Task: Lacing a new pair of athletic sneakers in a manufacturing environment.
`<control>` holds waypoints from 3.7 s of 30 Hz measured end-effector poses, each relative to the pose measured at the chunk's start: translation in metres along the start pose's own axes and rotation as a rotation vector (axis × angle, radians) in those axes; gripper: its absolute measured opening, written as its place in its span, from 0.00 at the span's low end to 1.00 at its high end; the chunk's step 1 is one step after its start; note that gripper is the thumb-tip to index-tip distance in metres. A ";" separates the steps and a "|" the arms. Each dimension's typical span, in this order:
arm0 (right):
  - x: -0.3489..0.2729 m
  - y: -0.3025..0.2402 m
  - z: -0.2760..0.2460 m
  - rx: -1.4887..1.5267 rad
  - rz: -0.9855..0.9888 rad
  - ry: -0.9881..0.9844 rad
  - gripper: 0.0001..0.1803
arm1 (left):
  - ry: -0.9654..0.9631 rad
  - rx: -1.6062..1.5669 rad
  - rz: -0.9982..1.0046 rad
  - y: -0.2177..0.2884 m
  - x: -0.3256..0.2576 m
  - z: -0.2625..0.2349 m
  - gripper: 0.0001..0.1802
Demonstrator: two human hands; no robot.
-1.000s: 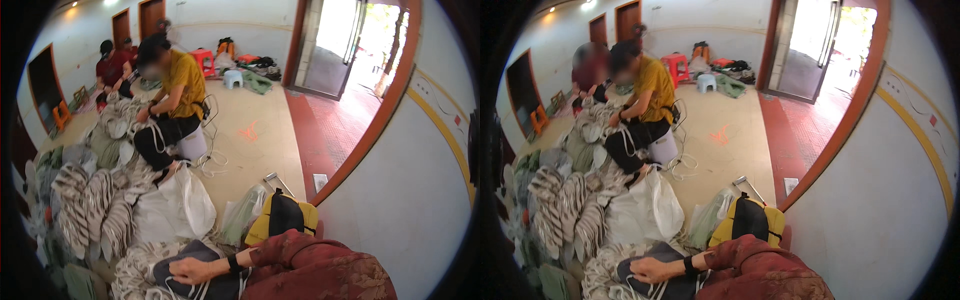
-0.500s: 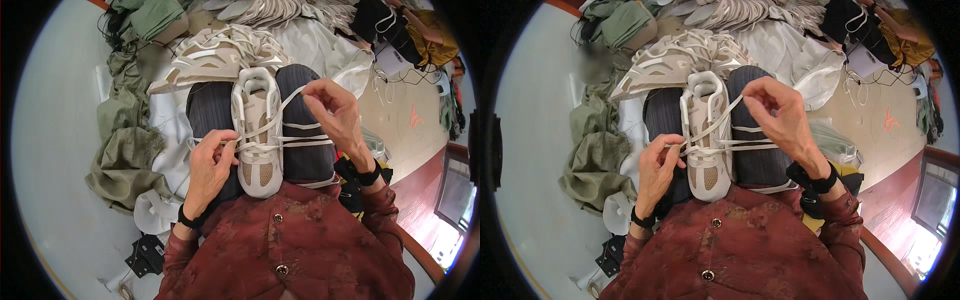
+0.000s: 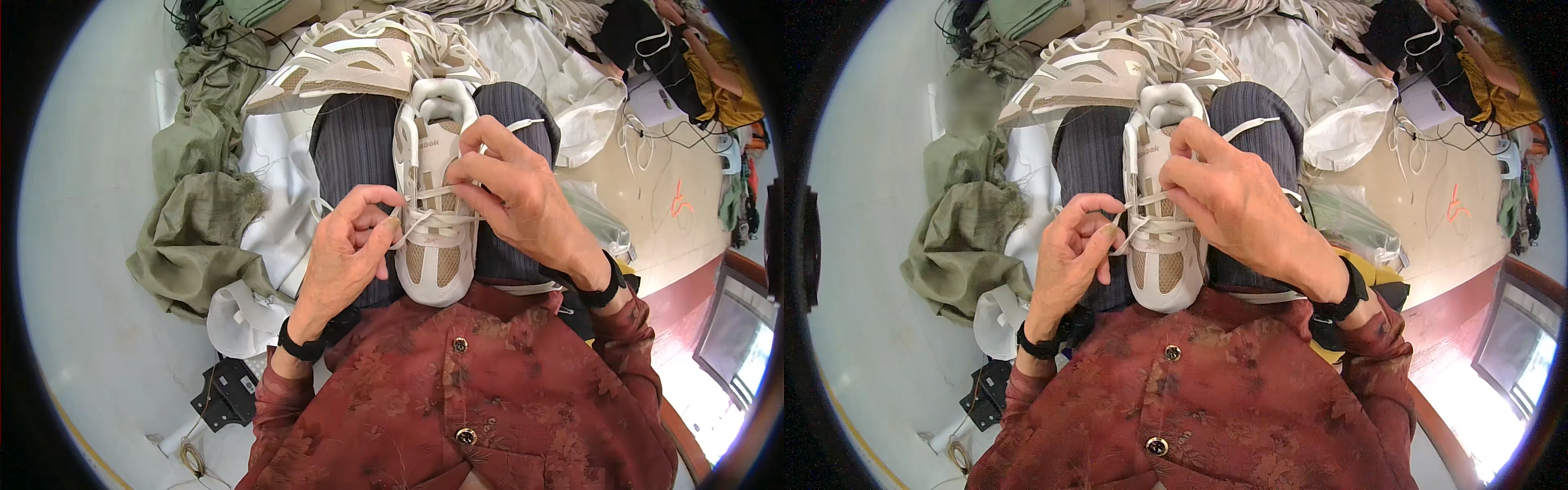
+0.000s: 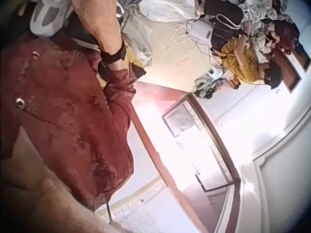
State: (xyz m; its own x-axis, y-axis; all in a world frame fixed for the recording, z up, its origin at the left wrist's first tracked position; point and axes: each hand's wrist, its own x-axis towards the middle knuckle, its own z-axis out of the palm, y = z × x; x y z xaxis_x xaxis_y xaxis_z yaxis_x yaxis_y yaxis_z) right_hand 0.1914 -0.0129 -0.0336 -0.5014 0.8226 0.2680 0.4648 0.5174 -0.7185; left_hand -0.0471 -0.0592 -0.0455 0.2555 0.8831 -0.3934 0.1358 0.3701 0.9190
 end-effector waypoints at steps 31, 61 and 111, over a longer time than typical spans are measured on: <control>-0.002 0.107 -0.058 1.329 0.579 0.305 0.09 | -0.508 0.538 0.211 0.043 0.064 -0.043 0.08; -0.167 0.312 -0.275 -0.224 0.558 0.324 0.22 | -0.312 0.391 0.127 0.021 0.057 -0.031 0.09; -0.033 0.002 0.002 0.152 0.150 0.019 0.11 | 0.010 0.440 0.302 0.030 0.048 0.013 0.05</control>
State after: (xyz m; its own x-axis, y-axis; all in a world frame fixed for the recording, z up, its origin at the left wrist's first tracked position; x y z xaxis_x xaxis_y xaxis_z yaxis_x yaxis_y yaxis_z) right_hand 0.2074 -0.0397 -0.0447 -0.4202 0.8929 0.1619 0.4167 0.3483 -0.8397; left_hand -0.0185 -0.0091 -0.0369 0.3368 0.9350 -0.1112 0.4466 -0.0547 0.8930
